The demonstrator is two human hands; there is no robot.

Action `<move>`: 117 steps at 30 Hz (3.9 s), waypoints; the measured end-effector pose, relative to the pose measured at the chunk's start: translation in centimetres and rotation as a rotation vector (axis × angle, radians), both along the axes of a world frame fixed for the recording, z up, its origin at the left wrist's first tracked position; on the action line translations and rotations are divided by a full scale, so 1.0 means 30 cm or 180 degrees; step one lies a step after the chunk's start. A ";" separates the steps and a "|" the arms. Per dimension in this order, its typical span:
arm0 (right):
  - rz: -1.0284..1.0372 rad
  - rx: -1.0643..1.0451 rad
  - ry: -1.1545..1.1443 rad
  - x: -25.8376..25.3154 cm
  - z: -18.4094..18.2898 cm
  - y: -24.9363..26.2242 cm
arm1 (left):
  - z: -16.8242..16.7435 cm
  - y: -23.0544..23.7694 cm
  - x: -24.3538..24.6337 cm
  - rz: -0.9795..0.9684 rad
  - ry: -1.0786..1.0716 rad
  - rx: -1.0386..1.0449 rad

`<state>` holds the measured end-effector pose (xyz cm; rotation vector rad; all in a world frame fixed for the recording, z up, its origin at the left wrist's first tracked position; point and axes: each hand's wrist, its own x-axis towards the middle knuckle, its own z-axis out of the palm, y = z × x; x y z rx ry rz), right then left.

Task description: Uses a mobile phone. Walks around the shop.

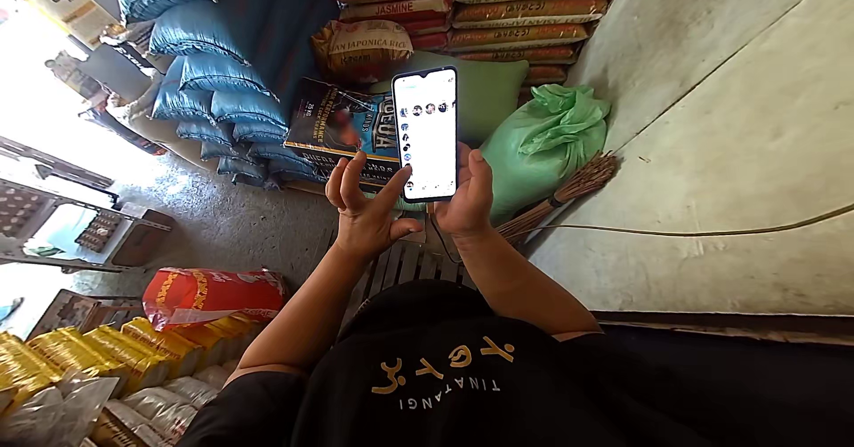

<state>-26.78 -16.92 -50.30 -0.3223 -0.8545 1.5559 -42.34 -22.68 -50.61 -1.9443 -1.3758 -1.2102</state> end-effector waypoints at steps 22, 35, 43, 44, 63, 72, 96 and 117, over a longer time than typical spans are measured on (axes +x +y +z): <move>-0.0097 0.0078 -0.0052 0.030 0.008 -0.001 | 0.179 0.091 0.007 0.0363 0.0016 0.0217; -0.0194 0.0131 -0.0150 0.032 0.000 0.000 | 0.248 0.149 0.066 0.0315 0.0354 -0.0375; -0.0133 0.0034 -0.0107 0.032 0.008 -0.014 | 0.253 0.169 0.077 0.0282 0.0348 -0.0433; -0.0132 0.0007 -0.0102 0.034 0.008 -0.015 | 0.248 0.168 0.077 0.0230 0.0311 -0.0287; 0.0025 -0.0665 0.0023 0.100 0.054 0.007 | 0.063 0.038 0.088 -0.0412 -0.0528 -0.1346; 0.0585 -0.0783 0.0324 0.169 0.039 0.023 | 0.060 0.047 0.129 -0.0371 -0.0431 -0.1242; 0.1687 -0.0667 0.0394 0.277 -0.030 -0.011 | 0.013 0.002 0.188 -0.0859 -0.0971 -0.1540; 0.1368 -0.0677 0.0002 0.219 -0.015 -0.030 | -0.009 0.000 0.170 -0.0264 -0.0347 -0.0315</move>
